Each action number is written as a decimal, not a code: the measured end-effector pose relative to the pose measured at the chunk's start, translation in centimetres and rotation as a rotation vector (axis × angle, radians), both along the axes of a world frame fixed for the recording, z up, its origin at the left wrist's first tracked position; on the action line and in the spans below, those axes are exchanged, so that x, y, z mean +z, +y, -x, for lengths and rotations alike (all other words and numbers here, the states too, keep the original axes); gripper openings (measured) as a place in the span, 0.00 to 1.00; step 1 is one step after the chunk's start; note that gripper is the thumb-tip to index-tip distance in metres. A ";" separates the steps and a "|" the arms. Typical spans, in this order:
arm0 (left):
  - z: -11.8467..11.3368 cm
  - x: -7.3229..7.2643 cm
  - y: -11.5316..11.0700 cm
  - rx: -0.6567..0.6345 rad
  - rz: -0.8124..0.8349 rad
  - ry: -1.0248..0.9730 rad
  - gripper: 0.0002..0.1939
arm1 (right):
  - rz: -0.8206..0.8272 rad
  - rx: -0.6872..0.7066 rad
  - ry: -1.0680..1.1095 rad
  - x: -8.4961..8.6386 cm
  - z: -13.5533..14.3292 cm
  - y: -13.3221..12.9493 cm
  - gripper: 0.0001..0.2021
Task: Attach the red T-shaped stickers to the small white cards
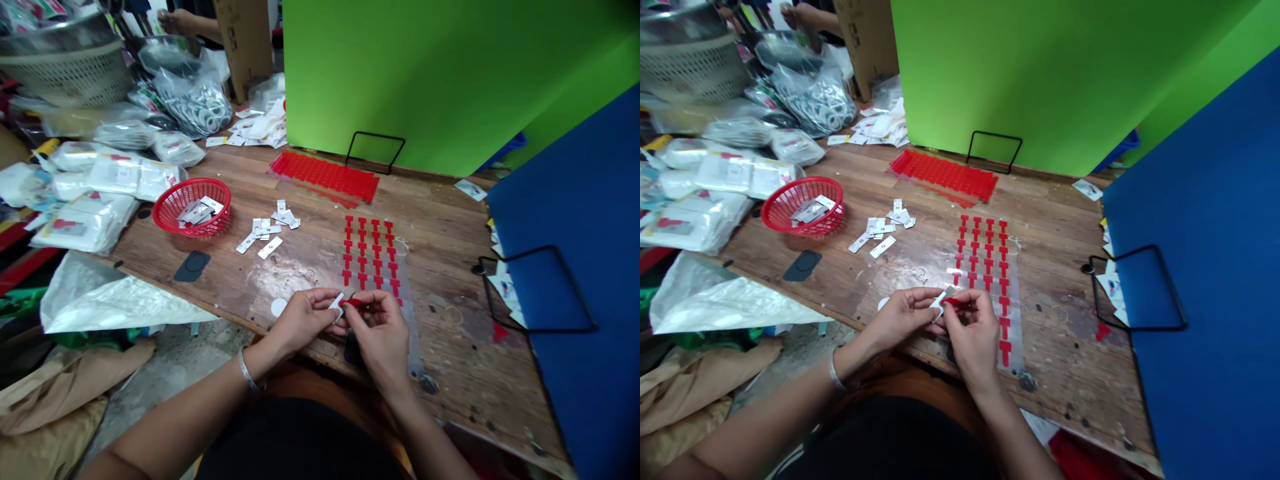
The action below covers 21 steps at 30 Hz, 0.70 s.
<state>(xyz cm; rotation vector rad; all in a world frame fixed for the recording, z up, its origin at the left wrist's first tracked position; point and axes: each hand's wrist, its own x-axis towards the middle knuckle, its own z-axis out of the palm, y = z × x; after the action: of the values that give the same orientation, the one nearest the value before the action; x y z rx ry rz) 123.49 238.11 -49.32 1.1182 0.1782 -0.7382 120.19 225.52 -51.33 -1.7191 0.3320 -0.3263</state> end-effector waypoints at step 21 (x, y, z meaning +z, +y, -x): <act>-0.1 -0.1 -0.1 0.013 -0.018 -0.050 0.19 | -0.030 0.070 0.007 0.3 0.1 -0.2 0.10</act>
<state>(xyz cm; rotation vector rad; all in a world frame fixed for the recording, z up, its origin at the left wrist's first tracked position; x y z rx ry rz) 123.59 238.01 -49.37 1.1504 0.1495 -0.6977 120.13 225.29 -51.02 -1.6983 0.2804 -0.2630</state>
